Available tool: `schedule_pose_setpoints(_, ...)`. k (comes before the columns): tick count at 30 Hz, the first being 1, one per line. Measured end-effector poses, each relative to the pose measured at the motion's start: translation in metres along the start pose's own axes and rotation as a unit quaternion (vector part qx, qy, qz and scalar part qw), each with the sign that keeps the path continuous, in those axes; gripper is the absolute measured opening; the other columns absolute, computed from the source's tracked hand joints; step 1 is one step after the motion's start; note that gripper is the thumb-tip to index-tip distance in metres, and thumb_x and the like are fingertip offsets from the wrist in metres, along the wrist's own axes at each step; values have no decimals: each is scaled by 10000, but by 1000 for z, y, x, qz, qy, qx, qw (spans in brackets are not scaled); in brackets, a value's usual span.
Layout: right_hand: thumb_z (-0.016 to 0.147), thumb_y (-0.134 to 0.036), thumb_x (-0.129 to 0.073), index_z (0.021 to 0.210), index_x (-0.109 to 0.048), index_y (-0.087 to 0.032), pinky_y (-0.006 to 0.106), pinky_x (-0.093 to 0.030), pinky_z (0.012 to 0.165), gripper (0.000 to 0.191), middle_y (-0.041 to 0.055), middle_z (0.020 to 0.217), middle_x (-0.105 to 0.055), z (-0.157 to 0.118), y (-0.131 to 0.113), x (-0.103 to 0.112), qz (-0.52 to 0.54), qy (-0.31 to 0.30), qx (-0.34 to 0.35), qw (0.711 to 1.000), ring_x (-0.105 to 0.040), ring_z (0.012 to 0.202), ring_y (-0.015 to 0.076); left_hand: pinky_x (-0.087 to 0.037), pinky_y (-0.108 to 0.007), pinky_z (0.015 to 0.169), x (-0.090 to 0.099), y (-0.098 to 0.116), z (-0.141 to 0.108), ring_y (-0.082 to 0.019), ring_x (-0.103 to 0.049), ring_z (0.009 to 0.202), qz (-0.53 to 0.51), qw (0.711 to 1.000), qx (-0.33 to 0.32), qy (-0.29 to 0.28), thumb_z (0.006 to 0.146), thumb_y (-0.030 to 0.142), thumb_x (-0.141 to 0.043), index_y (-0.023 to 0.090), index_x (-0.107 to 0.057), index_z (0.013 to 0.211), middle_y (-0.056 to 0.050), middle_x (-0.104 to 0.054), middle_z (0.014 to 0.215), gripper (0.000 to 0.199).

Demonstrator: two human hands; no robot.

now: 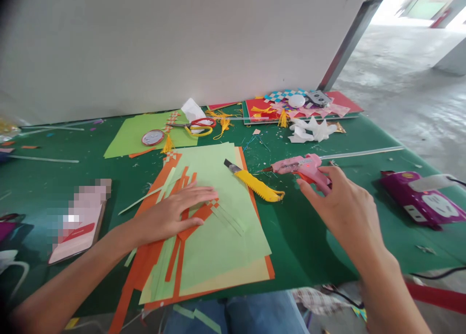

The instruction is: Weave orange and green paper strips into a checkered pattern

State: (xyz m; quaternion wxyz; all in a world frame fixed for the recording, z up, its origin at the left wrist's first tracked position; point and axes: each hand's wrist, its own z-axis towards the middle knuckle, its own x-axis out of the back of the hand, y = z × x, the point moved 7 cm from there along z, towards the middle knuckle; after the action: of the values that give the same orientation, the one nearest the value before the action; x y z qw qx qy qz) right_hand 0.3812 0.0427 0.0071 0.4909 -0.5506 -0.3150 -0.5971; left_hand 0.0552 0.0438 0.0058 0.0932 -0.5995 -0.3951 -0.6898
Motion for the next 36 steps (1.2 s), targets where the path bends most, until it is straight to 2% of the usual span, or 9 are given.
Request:
schedule_pose_setpoints(2,761,-635,-569,1048,-563,-281,312,-387,554,456,29,724,-690,0,0,1,1,3,0,1000,-670,696,323,-381,-400,1115,5,0,3,-192,-474,1322,26,999,-10,33,947,335,-547,294,-461,1376,-15,-547,1413,440)
schedule_pose_setpoints(4,762,-634,-564,1046,-568,-276,313,-385,549,457,33,723,-691,-1,-2,1,5,4,0,1000,-668,689,327,-455,-381,1029,11,7,6,-195,-586,1177,80,991,-31,100,967,302,-509,228,-580,1239,-43,-665,1242,292)
schedule_pose_setpoints(7,758,-640,-565,1041,-572,-273,314,-384,550,463,36,732,-697,-1,-4,2,10,5,4,1000,-667,687,323,-520,-377,876,6,29,12,-212,-659,970,199,963,-114,145,959,135,-460,154,-641,1086,-86,-724,1038,222)
schedule_pose_setpoints(10,764,-633,-562,1044,-573,-275,312,-383,553,455,38,752,-704,-1,-4,2,12,8,12,1000,-665,680,307,-530,-358,816,-4,37,19,-202,-669,917,231,956,-140,118,924,29,-438,156,-630,1075,-98,-720,984,275)
schedule_pose_setpoints(14,770,-622,-558,1043,-575,-274,309,-381,549,443,36,753,-700,-2,-3,2,13,15,17,1000,-661,670,296,-536,-353,793,-9,34,26,-189,-668,873,211,964,-138,86,917,27,-429,199,-622,1107,-75,-718,919,321)
schedule_pose_setpoints(19,764,-619,-581,1028,-564,-281,301,-378,547,429,18,715,-683,-2,-2,2,13,15,11,1000,-658,666,296,-534,-323,765,-8,30,28,-176,-665,847,211,963,-144,82,915,22,-442,205,-614,1108,-65,-717,891,316)
schedule_pose_setpoints(28,774,-623,-574,1034,-550,-281,304,-374,550,431,12,714,-675,-3,-4,3,11,9,15,1000,-657,667,300,-541,-299,698,-10,26,26,-193,-673,852,229,957,-145,103,951,76,-407,151,-585,1182,-93,-709,887,301)
schedule_pose_setpoints(36,761,-628,-577,1013,-565,-280,297,-368,504,430,21,716,-679,-14,-18,14,16,38,51,998,-647,597,283,-541,-319,796,-8,15,26,-188,-686,887,130,972,-94,170,963,176,-453,151,-625,1140,-70,-736,935,248)
